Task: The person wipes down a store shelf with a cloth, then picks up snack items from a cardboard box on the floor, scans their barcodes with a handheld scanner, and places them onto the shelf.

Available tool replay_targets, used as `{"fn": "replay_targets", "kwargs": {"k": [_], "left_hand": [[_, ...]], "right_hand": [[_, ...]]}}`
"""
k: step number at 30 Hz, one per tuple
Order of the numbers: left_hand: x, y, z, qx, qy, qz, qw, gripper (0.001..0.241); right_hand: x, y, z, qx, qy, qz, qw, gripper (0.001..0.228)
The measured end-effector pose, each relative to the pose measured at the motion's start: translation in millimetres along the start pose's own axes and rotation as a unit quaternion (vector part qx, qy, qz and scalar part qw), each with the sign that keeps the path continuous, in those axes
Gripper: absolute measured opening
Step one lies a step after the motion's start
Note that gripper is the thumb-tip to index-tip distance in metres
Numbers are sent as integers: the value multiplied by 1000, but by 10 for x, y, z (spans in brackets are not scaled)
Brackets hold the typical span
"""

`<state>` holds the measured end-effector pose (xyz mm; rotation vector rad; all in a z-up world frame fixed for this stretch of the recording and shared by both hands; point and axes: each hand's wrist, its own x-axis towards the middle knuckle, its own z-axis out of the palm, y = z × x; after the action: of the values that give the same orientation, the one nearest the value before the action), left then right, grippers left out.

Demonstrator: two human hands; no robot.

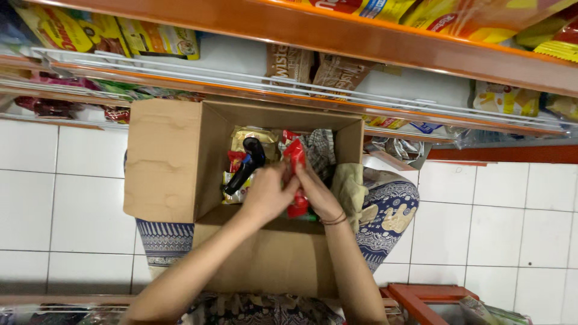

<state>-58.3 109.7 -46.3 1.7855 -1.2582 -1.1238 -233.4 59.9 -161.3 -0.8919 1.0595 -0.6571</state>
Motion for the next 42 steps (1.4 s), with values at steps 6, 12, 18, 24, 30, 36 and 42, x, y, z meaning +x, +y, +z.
{"fn": "replay_targets", "kwargs": {"k": [6, 12, 18, 24, 30, 36, 42], "left_hand": [[293, -564, 107, -12, 8, -11, 1000, 25], [1018, -1950, 581, 378, -146, -198, 892, 28], [1161, -2934, 837, 375, -86, -235, 893, 56], [981, -1844, 343, 308, -112, -221, 919, 40], [463, -957, -129, -188, -142, -89, 968, 28], [-245, -350, -209, -2, -167, 121, 979, 42], [-471, 153, -229, 108, -252, 55, 960, 58]], "right_hand": [[-61, -140, -291, 176, 20, 127, 976, 38], [-249, -404, -287, 241, -6, 134, 961, 46], [-342, -378, -303, 233, -43, 115, 965, 54], [-354, -426, -276, 261, -60, 129, 955, 65], [-306, -370, -551, 257, -96, 100, 956, 67], [-130, -301, -854, 238, -31, 70, 968, 58], [-342, -698, -715, 216, -145, 46, 964, 57]]}}
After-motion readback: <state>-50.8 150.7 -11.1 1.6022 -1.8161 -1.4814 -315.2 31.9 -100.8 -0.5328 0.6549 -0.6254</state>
